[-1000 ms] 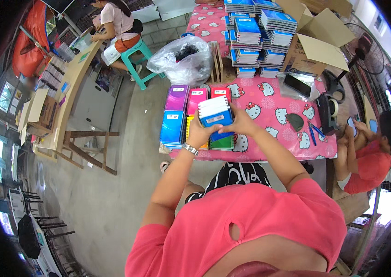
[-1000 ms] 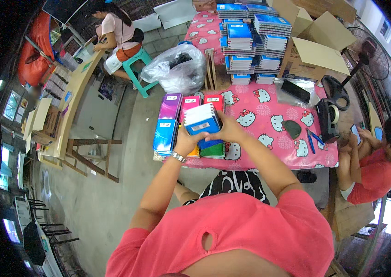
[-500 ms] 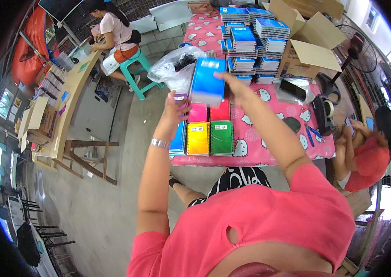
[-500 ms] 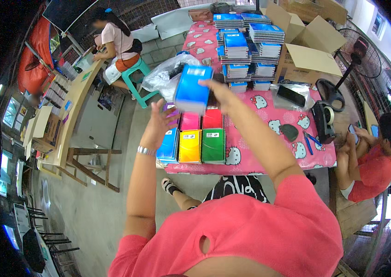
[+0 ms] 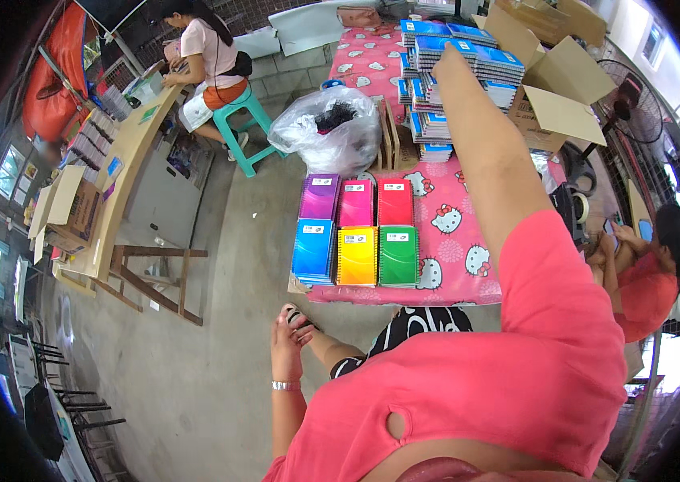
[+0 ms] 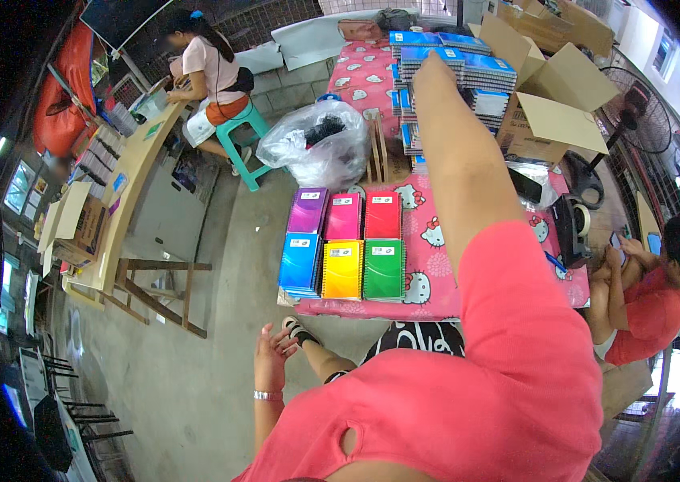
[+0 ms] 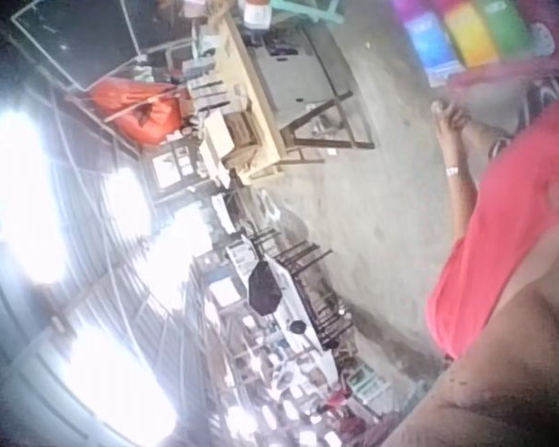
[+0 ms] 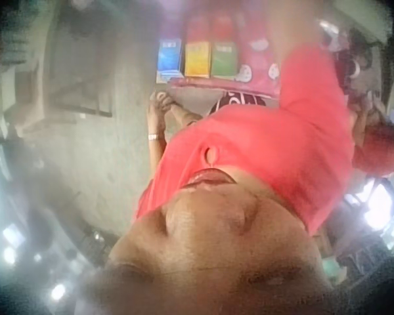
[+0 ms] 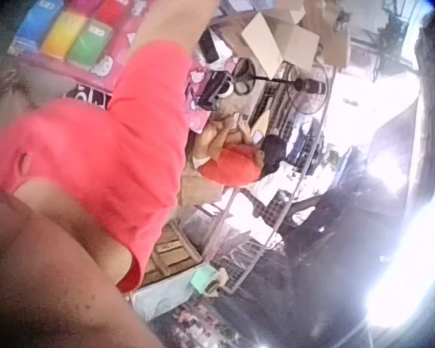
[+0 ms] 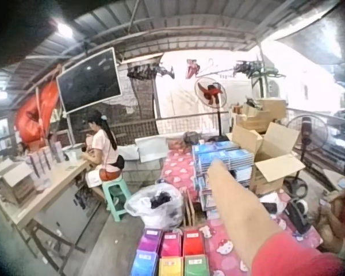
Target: The person sorts and stacks colorful spiral notebooks by color on a table, including picking up a notebook from the floor.
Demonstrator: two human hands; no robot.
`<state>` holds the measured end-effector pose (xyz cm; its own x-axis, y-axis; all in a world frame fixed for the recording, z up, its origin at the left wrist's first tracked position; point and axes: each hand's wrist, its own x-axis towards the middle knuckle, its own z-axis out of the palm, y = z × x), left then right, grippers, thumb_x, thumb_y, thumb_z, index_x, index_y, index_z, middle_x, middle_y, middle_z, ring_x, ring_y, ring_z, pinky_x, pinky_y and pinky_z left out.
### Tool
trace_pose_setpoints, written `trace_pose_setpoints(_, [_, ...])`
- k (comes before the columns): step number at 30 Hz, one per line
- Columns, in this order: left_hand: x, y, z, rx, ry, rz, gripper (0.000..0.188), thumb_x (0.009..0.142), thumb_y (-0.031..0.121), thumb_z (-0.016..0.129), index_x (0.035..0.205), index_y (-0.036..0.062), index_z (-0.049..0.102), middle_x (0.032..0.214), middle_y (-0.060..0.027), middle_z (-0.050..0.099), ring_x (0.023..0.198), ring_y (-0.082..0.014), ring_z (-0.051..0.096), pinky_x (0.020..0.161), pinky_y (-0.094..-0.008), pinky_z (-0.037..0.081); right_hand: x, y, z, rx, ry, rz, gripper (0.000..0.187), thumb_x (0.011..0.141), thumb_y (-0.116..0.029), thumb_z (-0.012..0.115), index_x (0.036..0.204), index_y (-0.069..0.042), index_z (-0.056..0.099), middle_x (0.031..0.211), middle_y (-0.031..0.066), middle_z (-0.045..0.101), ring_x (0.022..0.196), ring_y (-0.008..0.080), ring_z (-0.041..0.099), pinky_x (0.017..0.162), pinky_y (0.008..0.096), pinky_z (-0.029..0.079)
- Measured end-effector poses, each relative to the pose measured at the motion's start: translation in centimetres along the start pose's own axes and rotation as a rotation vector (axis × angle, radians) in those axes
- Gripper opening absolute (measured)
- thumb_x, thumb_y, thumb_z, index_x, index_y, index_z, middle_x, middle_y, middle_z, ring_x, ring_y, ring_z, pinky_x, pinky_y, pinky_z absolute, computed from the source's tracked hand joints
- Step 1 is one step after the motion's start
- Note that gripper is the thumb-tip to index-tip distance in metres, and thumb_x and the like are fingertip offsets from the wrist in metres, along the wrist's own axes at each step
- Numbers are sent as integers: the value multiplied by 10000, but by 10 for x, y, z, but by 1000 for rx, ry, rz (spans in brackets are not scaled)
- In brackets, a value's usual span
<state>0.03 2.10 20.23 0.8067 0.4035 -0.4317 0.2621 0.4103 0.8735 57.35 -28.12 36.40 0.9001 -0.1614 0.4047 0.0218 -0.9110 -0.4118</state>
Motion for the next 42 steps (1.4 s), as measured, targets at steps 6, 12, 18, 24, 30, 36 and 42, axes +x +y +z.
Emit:
trace_pose_setpoints(6, [-15, 0, -34, -19, 115, 29, 521, 959, 433, 389, 1309, 50, 355, 1137, -174, 581, 904, -239, 608, 782, -356, 479, -48, -78, -54, -1139, -364, -657, 543, 923, -564, 330, 1081, -176, 676, 1123, 1, 648, 1169, 154, 517, 1119, 368, 165])
trace_pose_setpoints(12, [-7, 6, -11, -44, 73, 73, 432, 970, 365, 404, 1238, 29, 443, 1103, -155, 590, 879, -215, 621, 763, -328, 494, -38, -65, -106, -887, -562, -419, 475, 904, -476, 431, 1160, -108, 586, 1178, 31, 581, 1191, 156, 462, 1105, 377, 187])
trace_pose_setpoints(18, [-38, 53, 19, 120, 38, 233, 338, 945, 229, 486, 1201, 9, 490, 1135, -133, 587, 968, -199, 596, 827, -323, 475, -65, -80, -121, 1413, -109, 460, 526, 871, -366, 514, 1249, -6, 452, 1302, 140, 439, 1238, 302, 374, 1066, 452, 261])
trace_pose_setpoints(24, [-145, 186, 102, 785, -1182, 1199, 313, 869, 173, 508, 1115, 19, 625, 1121, -174, 621, 1079, -259, 578, 942, -367, 416, -181, -52, -48, 1398, -426, 119, 339, 829, -288, 597, 1065, -45, 591, 938, 76, 635, 856, 219, 589, 768, 362, 468])
trace_pose_setpoints(30, [-193, 182, 161, 855, -921, 1549, 419, 798, 201, 516, 1184, 66, 609, 929, -35, 625, 856, -172, 601, 778, -303, 454, -301, -74, 90, 1005, -920, 157, 238, 840, -249, 619, 963, -46, 615, 806, 56, 600, 714, 158, 561, 589, 318, 496])
trace_pose_setpoints(36, [-182, 169, 183, 789, -906, 1506, 377, 827, 198, 463, 1187, 151, 566, 1011, -36, 570, 876, -158, 564, 753, -276, 434, -335, -145, 105, 621, -1011, 323, 397, 744, -305, 713, 913, 44, 626, 897, 198, 654, 848, 270, 660, 736, 414, 542])
trace_pose_setpoints(42, [-150, 165, 183, 961, -1208, 1238, 308, 784, 130, 558, 1070, 34, 623, 1038, -97, 642, 1011, -238, 601, 864, -368, 467, -330, -123, 129, 617, -554, 337, 431, 676, -241, 745, 983, 36, 623, 1009, 227, 640, 976, 336, 620, 834, 397, 491])
